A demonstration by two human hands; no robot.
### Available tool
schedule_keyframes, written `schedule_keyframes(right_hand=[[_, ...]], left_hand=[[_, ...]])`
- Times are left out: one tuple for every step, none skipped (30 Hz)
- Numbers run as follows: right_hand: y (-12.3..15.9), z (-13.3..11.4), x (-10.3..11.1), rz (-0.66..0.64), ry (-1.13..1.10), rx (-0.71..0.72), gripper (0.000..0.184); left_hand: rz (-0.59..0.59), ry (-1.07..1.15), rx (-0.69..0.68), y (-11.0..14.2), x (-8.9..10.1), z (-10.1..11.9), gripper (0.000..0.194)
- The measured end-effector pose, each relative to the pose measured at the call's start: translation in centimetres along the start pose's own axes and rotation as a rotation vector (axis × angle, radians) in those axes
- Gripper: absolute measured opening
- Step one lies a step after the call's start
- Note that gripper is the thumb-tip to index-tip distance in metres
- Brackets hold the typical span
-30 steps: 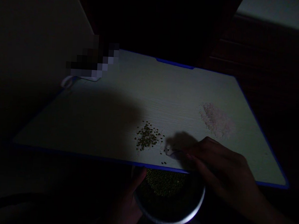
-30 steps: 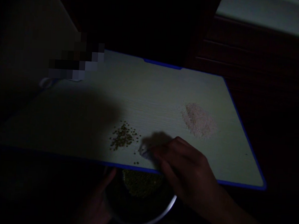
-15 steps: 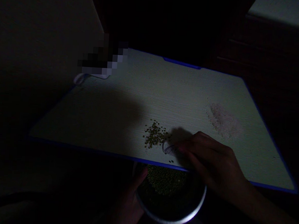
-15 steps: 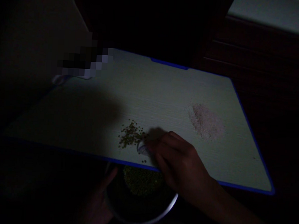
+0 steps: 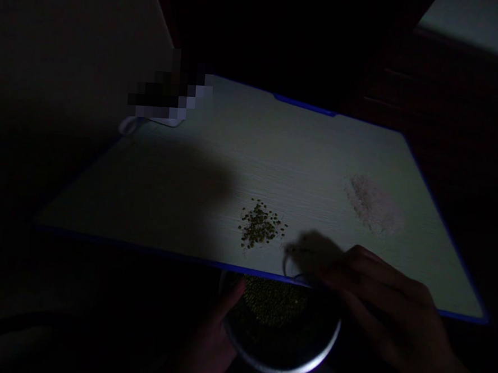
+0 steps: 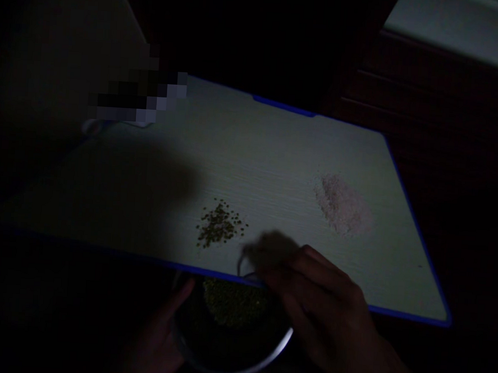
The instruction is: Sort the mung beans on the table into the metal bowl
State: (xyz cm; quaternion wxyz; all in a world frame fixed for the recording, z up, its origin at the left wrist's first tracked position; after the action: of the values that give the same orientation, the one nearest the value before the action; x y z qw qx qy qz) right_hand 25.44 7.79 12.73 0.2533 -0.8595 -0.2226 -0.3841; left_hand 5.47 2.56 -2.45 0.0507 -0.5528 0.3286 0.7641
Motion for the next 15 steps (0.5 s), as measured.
schedule_keyframes(right_hand=[[0.3,0.4,0.4,0.017,0.031,-0.037,0.028],[0.6,1.0,0.9,0.039,0.073,-0.088,0.024],[0.7,1.5,1.3,0.064,0.118,-0.145,0.021],[0.8,2.0,1.6,0.082,0.162,-0.196,0.018],[0.7,2.4,1.8,0.094,0.197,-0.23,0.016],[0.5,2.6,1.7,0.099,0.217,-0.24,0.016],[0.2,2.7,1.6,0.106,0.223,-0.226,0.017],[-0.1,2.6,1.3,0.106,0.219,-0.2,0.019],[-0.5,2.5,0.9,0.101,0.206,-0.166,0.02],[-0.9,2.3,0.6,0.097,0.187,-0.131,0.021],[-1.2,2.1,0.2,0.089,0.163,-0.104,0.021],[-1.3,1.9,-0.1,0.076,0.139,-0.083,0.021],[-1.4,1.7,-0.3,0.063,0.114,-0.067,0.021],[-1.3,1.5,-0.4,0.049,0.094,-0.058,0.022],[-1.1,1.4,-0.4,0.043,0.08,-0.052,0.022]], left_hand=[[-0.011,0.009,0.004,0.0,-0.3,0.0,0.01],[-0.022,0.013,0.006,0.0,-0.6,0.1,0.008],[-0.032,0.012,0.007,0.0,-0.9,0.2,0.007],[-0.038,0.003,0.009,0.0,-1.2,0.2,0.007],[-0.03,-0.009,0.007,0.0,-1.4,0.3,0.009],[-0.013,-0.023,0.009,0.1,-1.5,0.3,0.012],[0.01,-0.033,0.011,0.1,-1.4,0.3,0.015],[0.03,-0.043,0.009,0.1,-1.3,0.3,0.017],[0.04,-0.048,0.008,0.1,-1.2,0.3,0.017],[0.04,-0.05,0.005,0.0,-1.1,0.3,0.016],[0.033,-0.051,-0.006,0.0,-1.1,0.3,0.014],[0.022,-0.051,-0.018,0.0,-1.1,0.3,0.013],[0.014,-0.049,-0.026,0.0,-1.1,0.2,0.012],[0.005,-0.046,-0.025,-0.1,-1.1,0.2,0.012],[0.001,-0.044,-0.02,-0.1,-1.2,0.1,0.01]])
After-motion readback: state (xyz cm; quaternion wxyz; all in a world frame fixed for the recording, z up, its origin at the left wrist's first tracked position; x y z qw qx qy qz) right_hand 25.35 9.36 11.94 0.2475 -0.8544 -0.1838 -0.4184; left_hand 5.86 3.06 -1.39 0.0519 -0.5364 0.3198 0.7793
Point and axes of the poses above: each hand's wrist, its own y-axis away from the middle knuckle, its own x-axis out of the back of the hand, z = x × y, the point moved 5 cm from there along -y, towards the middle knuckle, and after that the axes turned 7 degrees about -z, right-handed, at the moved point
